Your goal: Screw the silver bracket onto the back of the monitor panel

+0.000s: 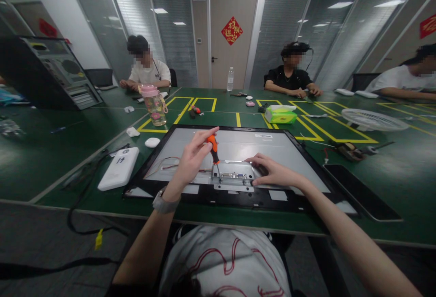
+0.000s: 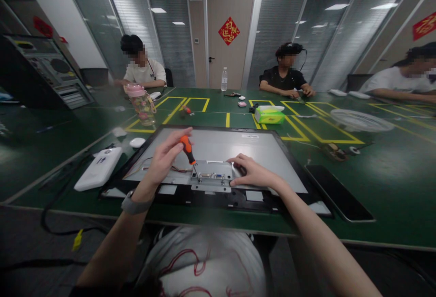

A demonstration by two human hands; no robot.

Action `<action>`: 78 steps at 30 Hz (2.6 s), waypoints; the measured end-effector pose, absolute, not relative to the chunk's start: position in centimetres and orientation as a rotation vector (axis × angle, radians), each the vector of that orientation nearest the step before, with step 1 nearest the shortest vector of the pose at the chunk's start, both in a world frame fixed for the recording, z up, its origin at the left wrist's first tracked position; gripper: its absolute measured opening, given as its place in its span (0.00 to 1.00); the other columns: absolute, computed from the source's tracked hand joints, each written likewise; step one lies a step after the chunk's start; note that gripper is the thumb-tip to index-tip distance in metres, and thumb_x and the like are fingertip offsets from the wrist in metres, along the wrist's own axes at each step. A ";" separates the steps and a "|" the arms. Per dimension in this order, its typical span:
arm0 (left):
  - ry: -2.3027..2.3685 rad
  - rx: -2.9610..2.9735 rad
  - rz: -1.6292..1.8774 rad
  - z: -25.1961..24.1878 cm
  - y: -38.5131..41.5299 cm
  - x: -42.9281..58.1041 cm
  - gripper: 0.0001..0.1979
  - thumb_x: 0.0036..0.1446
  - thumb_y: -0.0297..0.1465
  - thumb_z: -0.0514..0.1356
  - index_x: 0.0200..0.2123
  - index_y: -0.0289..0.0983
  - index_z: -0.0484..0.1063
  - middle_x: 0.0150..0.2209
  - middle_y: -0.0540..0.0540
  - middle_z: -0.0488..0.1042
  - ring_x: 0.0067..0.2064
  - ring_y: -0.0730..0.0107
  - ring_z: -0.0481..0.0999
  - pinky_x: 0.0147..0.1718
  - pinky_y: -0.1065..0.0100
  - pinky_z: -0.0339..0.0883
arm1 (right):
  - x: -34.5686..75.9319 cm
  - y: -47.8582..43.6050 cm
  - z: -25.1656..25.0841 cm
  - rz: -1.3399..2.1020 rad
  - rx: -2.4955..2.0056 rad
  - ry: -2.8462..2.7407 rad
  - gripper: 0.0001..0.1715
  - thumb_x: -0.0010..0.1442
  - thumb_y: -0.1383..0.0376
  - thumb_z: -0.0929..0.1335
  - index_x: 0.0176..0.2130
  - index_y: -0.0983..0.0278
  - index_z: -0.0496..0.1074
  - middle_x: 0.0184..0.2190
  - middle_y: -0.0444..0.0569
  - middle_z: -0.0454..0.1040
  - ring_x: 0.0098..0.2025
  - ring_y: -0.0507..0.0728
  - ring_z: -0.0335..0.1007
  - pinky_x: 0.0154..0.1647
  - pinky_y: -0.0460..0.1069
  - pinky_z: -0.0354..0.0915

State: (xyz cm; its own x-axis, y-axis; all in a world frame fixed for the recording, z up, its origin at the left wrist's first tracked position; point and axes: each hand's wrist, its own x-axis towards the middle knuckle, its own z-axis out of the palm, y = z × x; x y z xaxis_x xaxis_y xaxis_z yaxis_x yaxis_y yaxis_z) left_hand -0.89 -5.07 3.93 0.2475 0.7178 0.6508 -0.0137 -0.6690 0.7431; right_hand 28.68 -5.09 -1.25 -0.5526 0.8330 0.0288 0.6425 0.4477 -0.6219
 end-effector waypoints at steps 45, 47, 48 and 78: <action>0.917 1.957 1.389 4.8 -3.8 -0.1 0.23 0.51 0.25 0.66 0.51 0.40 0.73 0.48 0.45 0.70 0.36 0.75 0.77 0.33 0.74 0.78 | 28.5 -5.1 -1.3 0.783 -1.265 -2.380 0.42 0.52 0.44 0.73 0.59 0.61 0.66 0.43 0.50 0.64 0.46 0.62 0.64 0.51 0.57 0.64; 0.945 1.887 1.434 5.1 -3.5 0.2 0.23 0.51 0.25 0.65 0.52 0.40 0.72 0.49 0.45 0.70 0.34 0.76 0.78 0.34 0.72 0.79 | 28.5 -5.1 -1.2 0.777 -1.273 -2.387 0.43 0.52 0.44 0.72 0.59 0.61 0.65 0.43 0.51 0.64 0.46 0.62 0.64 0.51 0.57 0.64; 0.935 1.834 1.447 5.3 -3.4 0.5 0.24 0.52 0.25 0.64 0.53 0.40 0.70 0.48 0.45 0.70 0.34 0.76 0.78 0.34 0.71 0.79 | 28.5 -5.1 -1.2 0.774 -1.275 -2.390 0.43 0.52 0.44 0.72 0.60 0.61 0.65 0.43 0.51 0.64 0.46 0.62 0.64 0.50 0.57 0.64; 0.382 2.310 1.358 5.4 -6.5 6.0 0.12 0.61 0.25 0.59 0.48 0.39 0.74 0.42 0.45 0.75 0.44 0.69 0.75 0.44 0.66 0.72 | 28.7 -4.7 -2.2 0.679 -1.191 -2.395 0.40 0.52 0.44 0.73 0.57 0.60 0.67 0.43 0.51 0.66 0.44 0.61 0.64 0.46 0.55 0.65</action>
